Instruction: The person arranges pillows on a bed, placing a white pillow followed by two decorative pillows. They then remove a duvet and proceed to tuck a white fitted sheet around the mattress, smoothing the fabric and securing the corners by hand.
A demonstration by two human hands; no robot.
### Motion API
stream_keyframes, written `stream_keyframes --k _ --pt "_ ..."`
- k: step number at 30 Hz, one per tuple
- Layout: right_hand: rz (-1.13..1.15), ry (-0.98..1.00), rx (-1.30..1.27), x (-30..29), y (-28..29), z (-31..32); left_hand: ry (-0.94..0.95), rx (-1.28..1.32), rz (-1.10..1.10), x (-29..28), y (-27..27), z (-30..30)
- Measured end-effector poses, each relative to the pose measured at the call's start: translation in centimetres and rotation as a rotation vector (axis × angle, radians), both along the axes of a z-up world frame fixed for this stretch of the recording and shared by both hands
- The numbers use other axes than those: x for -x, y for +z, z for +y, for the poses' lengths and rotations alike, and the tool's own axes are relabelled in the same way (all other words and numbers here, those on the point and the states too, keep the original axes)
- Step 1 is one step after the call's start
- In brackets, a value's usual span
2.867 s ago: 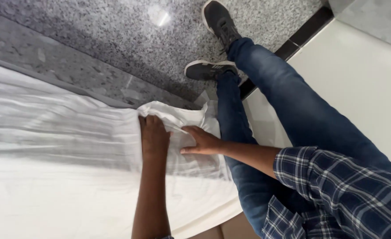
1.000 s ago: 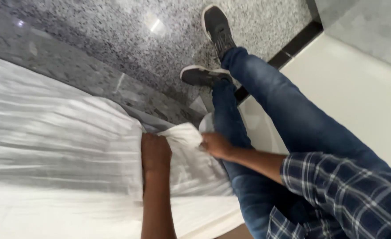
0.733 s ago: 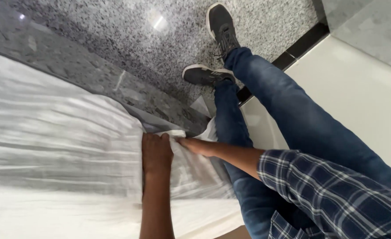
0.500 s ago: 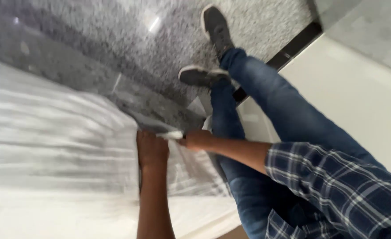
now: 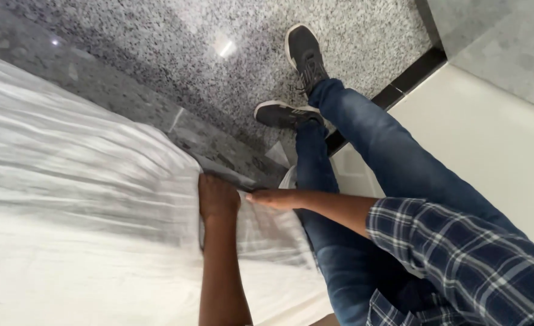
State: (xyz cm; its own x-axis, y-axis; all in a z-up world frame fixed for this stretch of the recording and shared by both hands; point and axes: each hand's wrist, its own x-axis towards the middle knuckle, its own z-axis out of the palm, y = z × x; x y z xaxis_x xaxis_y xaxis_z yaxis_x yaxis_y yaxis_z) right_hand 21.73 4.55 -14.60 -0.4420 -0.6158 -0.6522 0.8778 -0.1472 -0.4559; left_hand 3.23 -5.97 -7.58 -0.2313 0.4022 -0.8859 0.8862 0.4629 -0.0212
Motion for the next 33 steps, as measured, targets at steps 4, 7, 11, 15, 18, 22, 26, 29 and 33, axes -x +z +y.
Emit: stream_keyframes --k 4,7,11,15,18,22,26,29,33 --pt "0.086 0.333 -0.189 -1.3 3.2 5.9 0.053 0.241 -0.22 1.9 1.7 2.3" --pt "-0.049 0.262 -0.174 0.8 5.2 9.3 0.097 0.205 -0.195 0.4 1.5 1.4" --pt "-0.03 -0.294 -0.148 5.6 3.0 9.0 0.185 0.116 -0.231 -2.9 7.3 4.1" --pt "0.227 -0.659 0.015 15.7 4.9 4.7 0.742 -0.395 -0.636 -1.4 16.8 6.6" --pt "0.503 -0.515 -0.043 23.2 14.1 4.8 1.06 -0.952 -0.203 2.5 20.9 3.8" --pt "0.773 -0.368 -0.23 22.1 16.4 1.0 1.223 -1.09 0.616 6.4 19.5 -4.2" --pt "0.732 -0.14 -0.434 13.6 12.3 -0.4 1.176 -0.899 1.067 11.1 15.4 -6.5" --pt "0.666 -0.189 -0.486 11.8 11.1 0.3 1.16 -0.78 1.168 11.5 13.3 -6.6" --pt "0.862 -0.345 -0.435 24.1 21.9 1.7 1.185 -0.744 1.178 11.3 13.6 -6.8"
